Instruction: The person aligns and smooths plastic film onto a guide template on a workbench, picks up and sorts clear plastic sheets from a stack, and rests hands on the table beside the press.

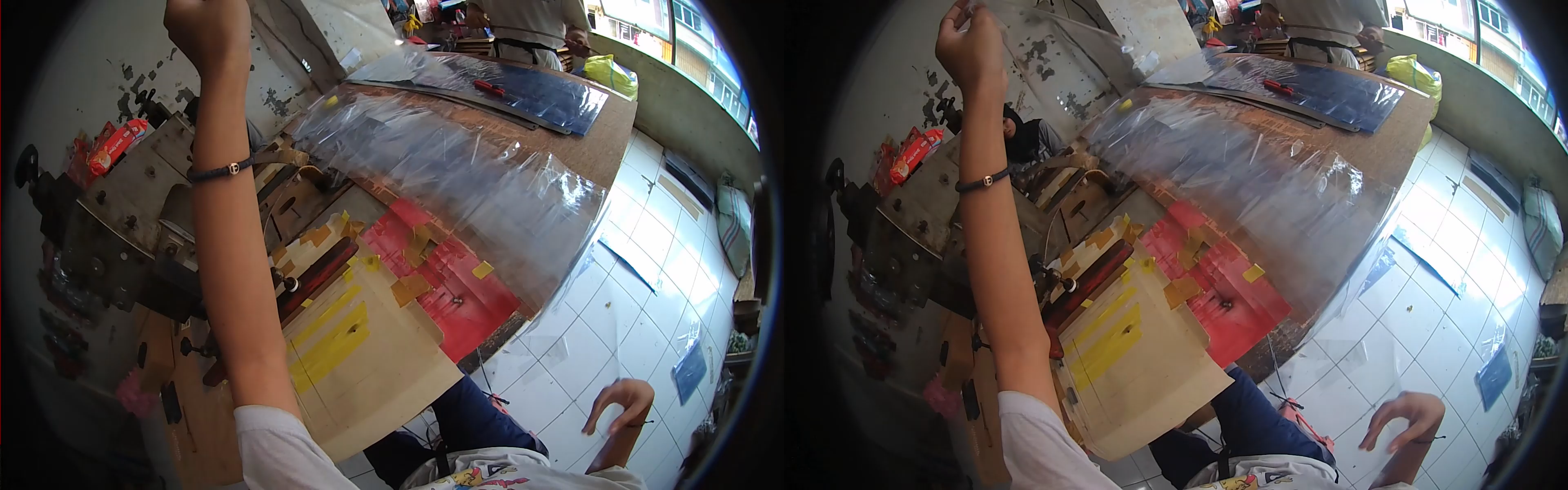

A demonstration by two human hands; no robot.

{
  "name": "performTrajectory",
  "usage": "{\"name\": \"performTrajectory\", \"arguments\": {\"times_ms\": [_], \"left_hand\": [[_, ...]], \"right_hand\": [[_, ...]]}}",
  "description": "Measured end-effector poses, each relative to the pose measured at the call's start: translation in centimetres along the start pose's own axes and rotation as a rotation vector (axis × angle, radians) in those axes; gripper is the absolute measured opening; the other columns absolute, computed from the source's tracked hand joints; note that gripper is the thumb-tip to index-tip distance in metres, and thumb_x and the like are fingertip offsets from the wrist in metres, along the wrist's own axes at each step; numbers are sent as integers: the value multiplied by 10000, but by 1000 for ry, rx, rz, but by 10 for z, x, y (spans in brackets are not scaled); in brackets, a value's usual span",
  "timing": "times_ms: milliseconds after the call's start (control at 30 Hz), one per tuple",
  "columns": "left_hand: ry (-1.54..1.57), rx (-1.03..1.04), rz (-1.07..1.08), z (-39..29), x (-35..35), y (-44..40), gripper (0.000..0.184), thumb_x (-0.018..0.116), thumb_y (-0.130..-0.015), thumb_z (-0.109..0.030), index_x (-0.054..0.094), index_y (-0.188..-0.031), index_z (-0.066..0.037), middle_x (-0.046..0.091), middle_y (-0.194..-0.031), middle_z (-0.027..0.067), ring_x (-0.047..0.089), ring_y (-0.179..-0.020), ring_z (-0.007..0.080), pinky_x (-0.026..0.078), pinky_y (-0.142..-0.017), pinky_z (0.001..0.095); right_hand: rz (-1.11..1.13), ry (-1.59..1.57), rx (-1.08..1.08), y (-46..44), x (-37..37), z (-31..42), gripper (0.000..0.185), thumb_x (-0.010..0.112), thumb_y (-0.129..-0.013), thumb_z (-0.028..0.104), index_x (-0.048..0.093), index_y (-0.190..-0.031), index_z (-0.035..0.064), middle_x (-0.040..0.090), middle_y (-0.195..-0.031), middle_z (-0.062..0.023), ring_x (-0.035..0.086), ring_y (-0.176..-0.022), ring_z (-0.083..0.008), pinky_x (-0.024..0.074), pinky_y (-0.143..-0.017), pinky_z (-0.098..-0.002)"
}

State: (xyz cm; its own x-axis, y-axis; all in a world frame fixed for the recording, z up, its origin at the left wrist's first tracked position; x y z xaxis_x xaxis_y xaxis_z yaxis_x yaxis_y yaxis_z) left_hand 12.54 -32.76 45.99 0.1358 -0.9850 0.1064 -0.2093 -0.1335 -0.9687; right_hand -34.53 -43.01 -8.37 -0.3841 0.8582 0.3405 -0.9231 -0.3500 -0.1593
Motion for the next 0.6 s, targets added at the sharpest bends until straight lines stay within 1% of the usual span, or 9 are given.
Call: {"name": "performTrajectory", "arguments": {"times_ms": [33,100,200,300,333,400,467,567,600], "left_hand": [[-47,-20,28,3,3,4,344,586,-1033,-210,624,-1341,-64,634,-1267,165,616,-1133,228,476,-947,367],[119,158,-28,43,5,-23,318,645,-866,8,718,-1170,-51,708,-1073,70,666,-921,132,518,-844,269],[329,-40,-8,107,17,-47,346,630,-861,-21,697,-1199,-52,709,-1098,96,680,-950,183,515,-885,306],[-64,-12,-67,103,31,-54,401,619,-863,-20,673,-1259,-57,710,-1064,100,679,-932,191,519,-855,314],[-155,9,90,101,50,-51,417,614,-858,-24,668,-1270,-57,713,-1058,106,682,-935,193,522,-849,322],[-328,46,409,102,85,-36,449,603,-848,-32,660,-1292,-57,720,-1047,118,689,-943,196,530,-835,338],[-462,-227,785,224,124,-16,413,583,-859,-153,705,-1248,-92,745,-1036,181,726,-933,304,563,-862,416],[-988,-360,927,272,121,75,565,610,-877,-273,580,-1427,-149,507,-1468,254,529,-1327,394,397,-1138,441],[-893,-379,1000,217,112,119,540,603,-902,-281,580,-1424,-147,387,-1570,226,457,-1382,425,369,-1153,490]], "right_hand": [[81,238,168,-18,15,2,273,744,-910,-5,653,-1157,-75,759,-1069,-184,756,-973,-277,600,-870,-376],[-87,256,333,-28,18,-9,118,758,-912,40,727,-990,-43,784,-962,-108,762,-914,-205,596,-824,-297],[-304,349,295,7,-6,-25,69,773,-888,13,740,-935,-25,778,-903,-121,757,-841,-219,595,-765,-308],[-737,382,144,51,-32,-14,126,817,-856,59,729,-851,-31,750,-796,-133,735,-759,-222,586,-721,-324],[-948,271,-103,53,-36,15,245,865,-818,154,699,-772,-21,708,-711,-133,688,-646,-215,577,-660,-345],[-1202,273,-283,61,-41,53,379,827,-858,325,661,-842,-16,618,-661,-71,674,-628,-175,512,-559,-291],[-1363,334,-324,58,-53,82,385,758,-914,360,625,-935,-1,551,-647,-21,623,-576,-138,468,-518,-256],[-1442,446,-295,25,-75,120,359,706,-950,351,615,-1030,13,524,-677,8,533,-552,-78,431,-519,-234],[-1441,429,-279,14,-83,125,358,692,-957,344,613,-1082,18,506,-683,23,515,-567,-64,424,-532,-223]]}}
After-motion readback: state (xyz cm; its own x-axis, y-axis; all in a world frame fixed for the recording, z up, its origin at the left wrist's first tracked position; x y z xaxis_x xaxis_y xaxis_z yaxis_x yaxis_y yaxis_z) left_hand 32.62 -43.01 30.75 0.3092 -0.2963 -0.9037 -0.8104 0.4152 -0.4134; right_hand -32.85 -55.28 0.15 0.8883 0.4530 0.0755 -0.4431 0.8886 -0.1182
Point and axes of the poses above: each hand's wrist, its own y-axis away from the middle knuckle, its own x-axis out of the palm, z = x × y, the point moved 10 cm from there along -y, towards the middle knuckle
